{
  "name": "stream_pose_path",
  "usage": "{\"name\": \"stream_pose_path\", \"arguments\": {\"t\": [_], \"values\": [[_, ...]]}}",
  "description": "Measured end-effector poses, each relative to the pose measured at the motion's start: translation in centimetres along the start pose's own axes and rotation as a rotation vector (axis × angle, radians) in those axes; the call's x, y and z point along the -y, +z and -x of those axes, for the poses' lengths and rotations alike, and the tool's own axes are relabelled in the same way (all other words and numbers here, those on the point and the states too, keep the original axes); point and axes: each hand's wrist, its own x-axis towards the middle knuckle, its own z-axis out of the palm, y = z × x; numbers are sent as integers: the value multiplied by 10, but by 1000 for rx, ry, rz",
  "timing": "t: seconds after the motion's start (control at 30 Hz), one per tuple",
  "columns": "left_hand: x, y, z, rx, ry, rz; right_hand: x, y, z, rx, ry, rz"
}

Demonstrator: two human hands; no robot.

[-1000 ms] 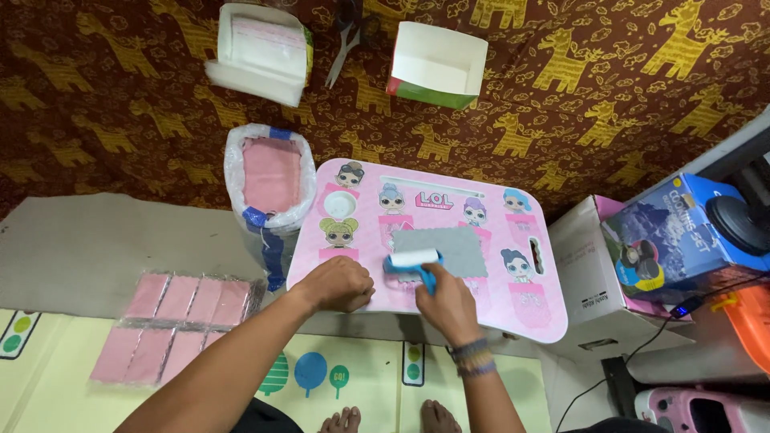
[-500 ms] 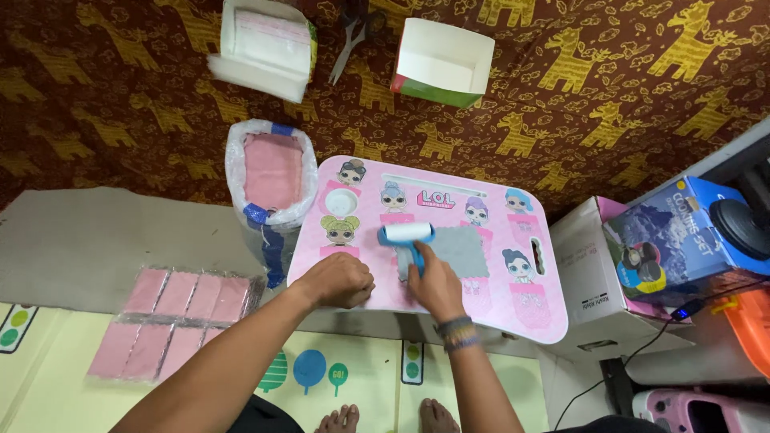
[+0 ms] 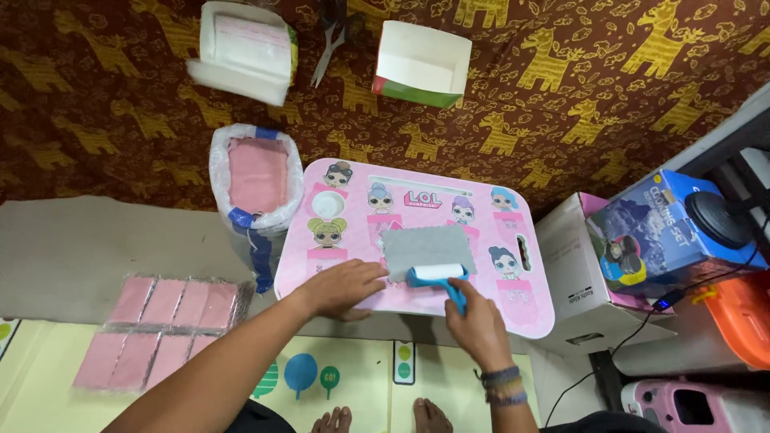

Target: Cleaning small fabric swatches with a lint roller and packaging them into plastic bags.

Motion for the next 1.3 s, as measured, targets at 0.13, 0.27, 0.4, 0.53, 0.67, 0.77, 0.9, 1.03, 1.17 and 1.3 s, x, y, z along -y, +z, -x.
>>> {"name": "stream_pose_path", "arguments": {"t": [0.13, 0.27, 0.4, 0.53, 0.67, 0.77, 0.9, 1.03, 1.17, 1.3], "values": [[6, 24, -2, -27, 83, -12, -26, 24, -44, -33, -109, -3], [6, 23, -3, 43, 51, 8, -18, 42, -83, -17, -116, 52], [9, 25, -3, 62, 63, 21, -17, 60, -110, -42, -202, 44], [12, 28, -3, 61, 77, 14, -19, 54, -94, -8, -166, 47], [12, 32, -2, 42, 85, 13, -25, 35, -48, 6, -83, 82], [10, 27, -4, 32, 83, 21, -30, 16, -22, -13, -51, 75], [6, 25, -6, 40, 69, 8, -30, -14, -12, -25, 84, 77], [3, 23, -6, 38, 67, -38, -48, -7, -42, -32, 49, 57], [5, 22, -9, 45, 80, -88, -58, 18, -91, -66, -52, 29], [7, 28, -10, 45, 90, -76, -34, 17, -116, 9, -41, 30]]}}
